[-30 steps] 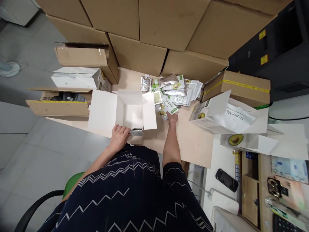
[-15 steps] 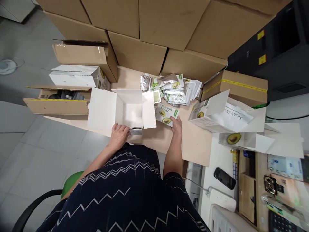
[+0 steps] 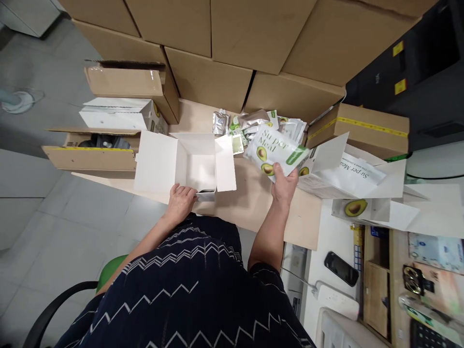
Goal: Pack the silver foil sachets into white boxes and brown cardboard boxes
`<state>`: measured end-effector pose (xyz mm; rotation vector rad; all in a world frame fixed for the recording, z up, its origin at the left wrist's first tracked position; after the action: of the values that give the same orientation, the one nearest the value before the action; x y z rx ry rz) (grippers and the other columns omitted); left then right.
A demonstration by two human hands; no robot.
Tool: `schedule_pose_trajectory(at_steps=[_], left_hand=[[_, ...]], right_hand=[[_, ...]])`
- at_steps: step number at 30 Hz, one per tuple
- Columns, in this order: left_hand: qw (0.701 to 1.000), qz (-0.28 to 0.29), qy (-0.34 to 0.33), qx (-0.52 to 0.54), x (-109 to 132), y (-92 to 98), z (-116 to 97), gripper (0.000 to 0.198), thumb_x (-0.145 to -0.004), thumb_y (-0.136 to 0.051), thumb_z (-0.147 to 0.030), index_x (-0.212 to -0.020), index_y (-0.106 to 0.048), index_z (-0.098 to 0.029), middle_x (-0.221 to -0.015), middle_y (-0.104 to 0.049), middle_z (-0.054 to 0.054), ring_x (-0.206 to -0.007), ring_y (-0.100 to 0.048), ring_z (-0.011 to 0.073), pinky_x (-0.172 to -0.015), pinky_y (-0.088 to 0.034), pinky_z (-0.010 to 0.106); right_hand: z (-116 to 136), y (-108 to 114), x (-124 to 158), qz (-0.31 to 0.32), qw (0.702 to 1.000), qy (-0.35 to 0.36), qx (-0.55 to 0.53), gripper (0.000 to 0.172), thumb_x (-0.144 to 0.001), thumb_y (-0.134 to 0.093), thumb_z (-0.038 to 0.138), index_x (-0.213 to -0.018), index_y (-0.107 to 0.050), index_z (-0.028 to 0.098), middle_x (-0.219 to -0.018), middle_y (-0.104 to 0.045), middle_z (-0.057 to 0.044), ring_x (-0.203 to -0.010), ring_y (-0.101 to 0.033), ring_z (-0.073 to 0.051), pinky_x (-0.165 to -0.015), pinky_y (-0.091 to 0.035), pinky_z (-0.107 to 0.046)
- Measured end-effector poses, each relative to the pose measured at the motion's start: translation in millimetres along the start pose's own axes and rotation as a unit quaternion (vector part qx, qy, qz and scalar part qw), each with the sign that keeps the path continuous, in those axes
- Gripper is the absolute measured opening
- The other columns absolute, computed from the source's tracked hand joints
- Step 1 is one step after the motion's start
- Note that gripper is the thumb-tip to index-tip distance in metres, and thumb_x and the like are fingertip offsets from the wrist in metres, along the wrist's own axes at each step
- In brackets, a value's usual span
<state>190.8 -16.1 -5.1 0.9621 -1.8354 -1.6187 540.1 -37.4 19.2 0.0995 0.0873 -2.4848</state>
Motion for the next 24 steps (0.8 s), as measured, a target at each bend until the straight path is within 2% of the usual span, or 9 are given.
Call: schedule_pose_trajectory(at_steps=[2, 4, 7, 9, 12, 14, 16, 20, 24], left_hand=[[1.0, -0.003, -0.001, -0.008, -0.2, -0.6, 0.2, 0.013, -0.094, -0.054, -0.021, -0.095, -0.066, -0.019, -0.087, -0.07, 0.008, -0.087, -0.062, 0.0251, -0.104, -0.036, 0.049], [1.0, -0.005, -0.002, -0.014, -0.5, -1.0, 0.1, 0.013, -0.094, -0.054, -0.022, -0.094, -0.067, -0.018, -0.086, -0.07, 0.008, -0.086, -0.062, 0.0251, -0.104, -0.036, 0.049], [1.0, 0.003, 0.001, -0.012, -1.2, -1.2, -0.2, 0.013, -0.094, -0.054, -0.022, -0.095, -0.067, -0.018, -0.086, -0.07, 0.008, -0.087, -0.062, 0.0257, -0.104, -0.036, 0.05], [1.0, 0.01, 0.005, -0.008, -1.6, -0.7, -0.6, 0.014, -0.094, -0.054, -0.023, -0.095, -0.067, -0.019, -0.087, -0.07, 0.008, -0.087, -0.062, 0.0259, -0.104, -0.037, 0.05], [1.0, 0.016, 0.01, -0.004, -1.9, 0.8, -1.5, 0.013, -0.094, -0.054, -0.023, -0.094, -0.067, -0.019, -0.087, -0.07, 0.008, -0.088, -0.062, 0.0261, -0.103, -0.037, 0.05], [1.0, 0.017, 0.012, 0.002, -1.9, 1.4, -1.5, 0.012, -0.093, -0.055, -0.023, -0.094, -0.067, -0.02, -0.086, -0.069, 0.009, -0.087, -0.062, 0.0261, -0.103, -0.037, 0.05], [1.0, 0.014, 0.012, 0.009, -1.5, 1.4, -1.5, 0.013, -0.093, -0.054, -0.023, -0.093, -0.066, -0.02, -0.085, -0.068, 0.008, -0.087, -0.062, 0.0259, -0.103, -0.038, 0.05], [1.0, 0.012, 0.005, 0.005, -0.6, -1.0, -0.9, 0.014, -0.094, -0.052, -0.023, -0.096, -0.066, -0.019, -0.086, -0.068, 0.008, -0.088, -0.061, 0.0258, -0.101, -0.037, 0.048], [1.0, 0.011, -0.002, -0.014, -0.4, -3.1, -1.0, 0.018, -0.096, -0.05, -0.026, -0.097, -0.066, -0.018, -0.088, -0.068, 0.008, -0.088, -0.06, 0.0252, -0.1, -0.037, 0.045]], right_hand=[[46.2, -17.9, 7.6, 0.062, 0.996, 0.062, -0.014, 0.046, -0.078, -0.068, 0.042, -0.12, -0.061, 0.025, -0.114, -0.069, -0.007, -0.104, -0.068, -0.019, -0.093, -0.055, -0.039], [78.5, -39.3, 23.2, 0.132, 0.987, 0.092, -0.018, 0.044, -0.083, -0.065, 0.044, -0.123, -0.061, 0.028, -0.113, -0.069, -0.006, -0.105, -0.068, -0.02, -0.093, -0.054, -0.04], [93.9, -80.3, 54.5, 0.271, 0.956, 0.097, 0.062, 0.039, -0.088, -0.06, 0.043, -0.124, -0.062, 0.027, -0.106, -0.071, -0.004, -0.099, -0.068, -0.021, -0.087, -0.055, -0.039], [87.3, -110.1, 76.7, 0.377, 0.906, 0.098, 0.167, 0.037, -0.092, -0.055, 0.039, -0.126, -0.062, 0.026, -0.105, -0.072, -0.004, -0.095, -0.067, -0.022, -0.081, -0.054, -0.037], [67.4, -147.8, 105.5, 0.511, 0.778, 0.119, 0.346, 0.034, -0.096, -0.047, 0.029, -0.126, -0.062, 0.023, -0.104, -0.072, -0.006, -0.09, -0.065, -0.022, -0.075, -0.048, -0.031], [54.3, -164.8, 118.2, 0.566, 0.683, 0.135, 0.441, 0.032, -0.097, -0.045, 0.024, -0.125, -0.061, 0.021, -0.102, -0.072, -0.009, -0.086, -0.064, -0.021, -0.071, -0.042, -0.029], [44.9, -177.0, 124.1, 0.591, 0.618, 0.147, 0.498, 0.031, -0.097, -0.044, 0.023, -0.123, -0.06, 0.019, -0.1, -0.071, -0.011, -0.082, -0.062, -0.021, -0.066, -0.036, -0.028], [26.8, -196.5, 125.8, 0.621, 0.555, 0.148, 0.534, 0.028, -0.094, -0.048, 0.018, -0.117, -0.062, 0.017, -0.101, -0.071, -0.013, -0.082, -0.063, -0.02, -0.063, -0.03, -0.028], [-1.4, -211.5, 130.1, 0.684, 0.498, 0.124, 0.518, 0.026, -0.088, -0.051, 0.012, -0.109, -0.067, 0.016, -0.106, -0.071, -0.013, -0.086, -0.063, -0.02, -0.062, -0.03, -0.027]])
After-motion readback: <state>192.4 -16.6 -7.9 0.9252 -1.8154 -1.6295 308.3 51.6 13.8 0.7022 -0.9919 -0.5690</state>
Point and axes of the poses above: each hand's wrist, its own x-axis away from the middle knuckle, its own y-axis out of the back of the hand, z = x × y, the point moved 6 cm from there along -x, towards the middle knuckle
